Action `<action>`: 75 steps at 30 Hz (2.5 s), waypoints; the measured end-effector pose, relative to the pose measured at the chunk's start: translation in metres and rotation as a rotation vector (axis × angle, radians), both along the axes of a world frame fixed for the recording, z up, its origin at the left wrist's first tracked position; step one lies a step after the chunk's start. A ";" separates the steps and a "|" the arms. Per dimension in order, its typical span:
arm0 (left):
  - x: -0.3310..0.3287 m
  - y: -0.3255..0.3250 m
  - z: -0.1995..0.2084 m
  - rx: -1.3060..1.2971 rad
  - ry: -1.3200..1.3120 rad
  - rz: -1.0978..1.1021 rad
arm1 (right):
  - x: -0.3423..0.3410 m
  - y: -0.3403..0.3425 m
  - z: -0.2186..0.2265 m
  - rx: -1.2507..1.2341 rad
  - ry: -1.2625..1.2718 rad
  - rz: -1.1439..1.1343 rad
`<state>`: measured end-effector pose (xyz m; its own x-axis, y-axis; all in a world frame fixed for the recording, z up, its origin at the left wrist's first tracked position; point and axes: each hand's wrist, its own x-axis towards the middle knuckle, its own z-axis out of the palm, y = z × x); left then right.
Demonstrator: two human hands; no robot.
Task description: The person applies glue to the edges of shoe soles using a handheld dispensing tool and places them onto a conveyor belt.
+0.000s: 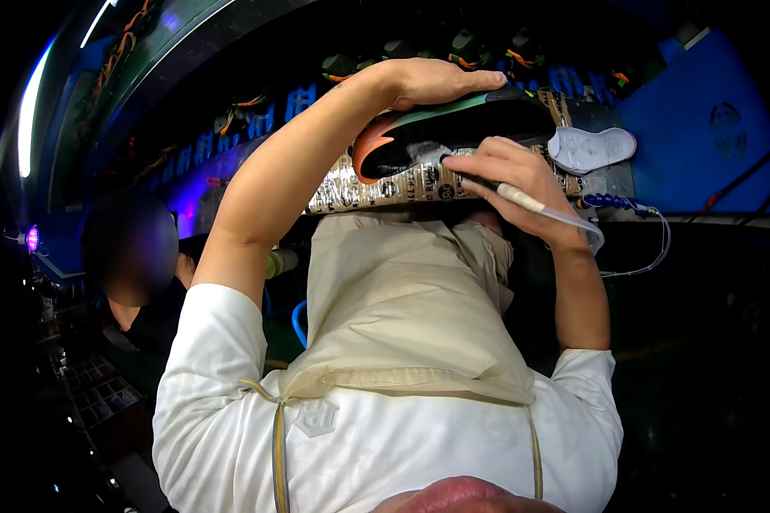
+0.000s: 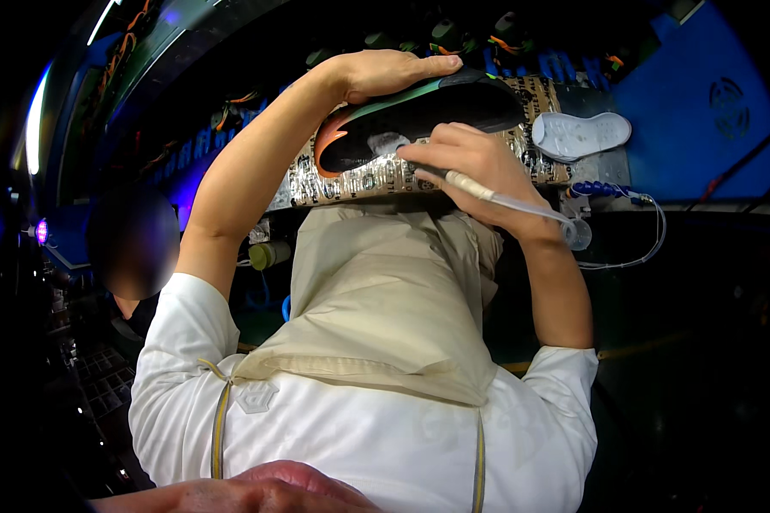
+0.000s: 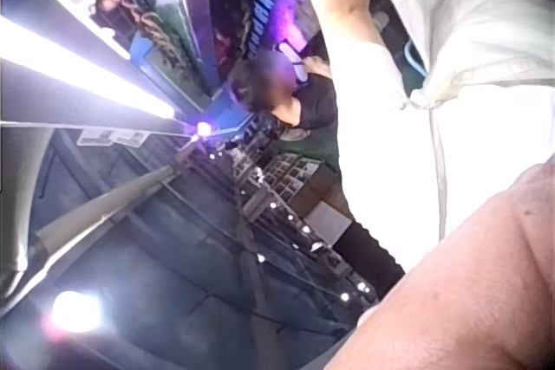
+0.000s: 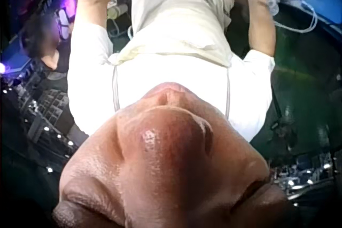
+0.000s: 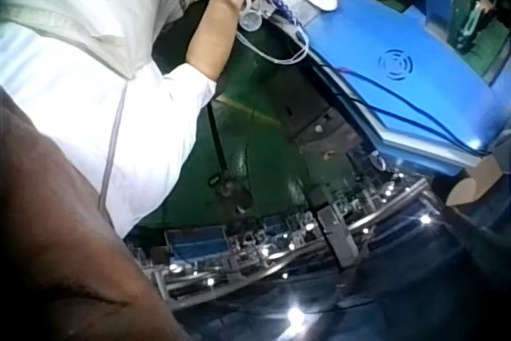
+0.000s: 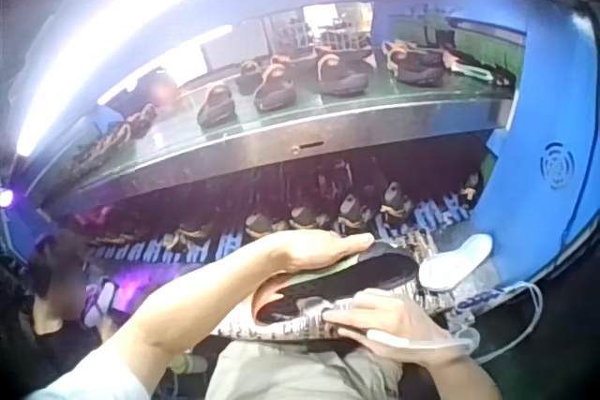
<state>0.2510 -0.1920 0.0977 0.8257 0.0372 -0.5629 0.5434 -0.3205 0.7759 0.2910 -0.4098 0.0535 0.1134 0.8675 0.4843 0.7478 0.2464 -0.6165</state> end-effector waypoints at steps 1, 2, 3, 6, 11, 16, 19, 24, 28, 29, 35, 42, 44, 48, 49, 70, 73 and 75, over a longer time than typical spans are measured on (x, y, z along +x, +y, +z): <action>-0.001 0.000 -0.002 -0.010 -0.004 -0.008 | 0.000 -0.002 0.001 -0.024 -0.022 0.097; -0.003 0.001 -0.005 -0.015 0.014 0.016 | 0.001 -0.003 0.001 -0.054 -0.039 0.177; -0.008 0.002 -0.008 -0.036 0.027 0.036 | -0.002 -0.002 0.000 -0.102 -0.062 0.256; -0.025 0.009 -0.019 -0.113 0.007 0.070 | -0.013 -0.005 -0.002 -0.077 0.032 0.080; -0.082 0.016 -0.030 -0.153 0.042 0.135 | -0.059 -0.008 -0.009 -0.167 -0.080 0.231; -0.122 0.030 -0.028 -0.236 -0.026 0.150 | -0.087 -0.004 0.000 -0.086 -0.090 0.054; -0.132 0.048 -0.033 -0.280 -0.060 0.213 | -0.103 -0.006 0.010 -0.175 0.021 0.047; -0.171 0.101 -0.070 -0.995 -0.521 0.355 | -0.101 -0.009 -0.002 0.096 0.285 -0.362; -0.237 0.123 -0.128 -1.085 -0.446 0.558 | -0.074 0.005 -0.056 0.185 0.374 -0.522; -0.250 0.127 -0.143 -1.078 -0.348 0.538 | -0.066 0.009 -0.073 0.203 0.411 -0.569; -0.273 0.084 -0.225 -1.310 -0.157 0.727 | -0.021 0.025 -0.159 0.087 0.405 -0.731; -0.268 0.015 -0.210 -1.094 -0.543 0.703 | 0.026 0.041 -0.233 0.099 0.188 -0.838; -0.268 0.013 -0.187 -1.137 -0.605 0.631 | 0.030 0.043 -0.245 0.111 0.108 -0.804; -0.267 -0.001 -0.150 -1.268 -0.650 0.690 | 0.032 0.040 -0.247 0.217 0.115 -0.765; -0.267 -0.005 -0.145 -1.315 -0.652 0.666 | 0.031 0.039 -0.245 0.188 0.138 -0.789; -0.271 -0.001 -0.129 -1.213 -0.800 0.579 | 0.021 0.038 -0.239 0.109 0.158 -0.792; -0.274 0.015 -0.097 -1.005 -0.798 0.765 | 0.019 0.037 -0.237 0.038 0.151 -0.827; -0.272 0.041 -0.066 -0.842 -0.767 0.714 | 0.017 0.037 -0.234 0.152 0.129 -0.777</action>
<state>-0.0211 -0.1511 0.0312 0.8859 0.4626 -0.0349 -0.2673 0.5703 0.7767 0.3078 -0.3732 -0.1810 0.7211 0.4430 0.5327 0.6651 -0.2270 -0.7114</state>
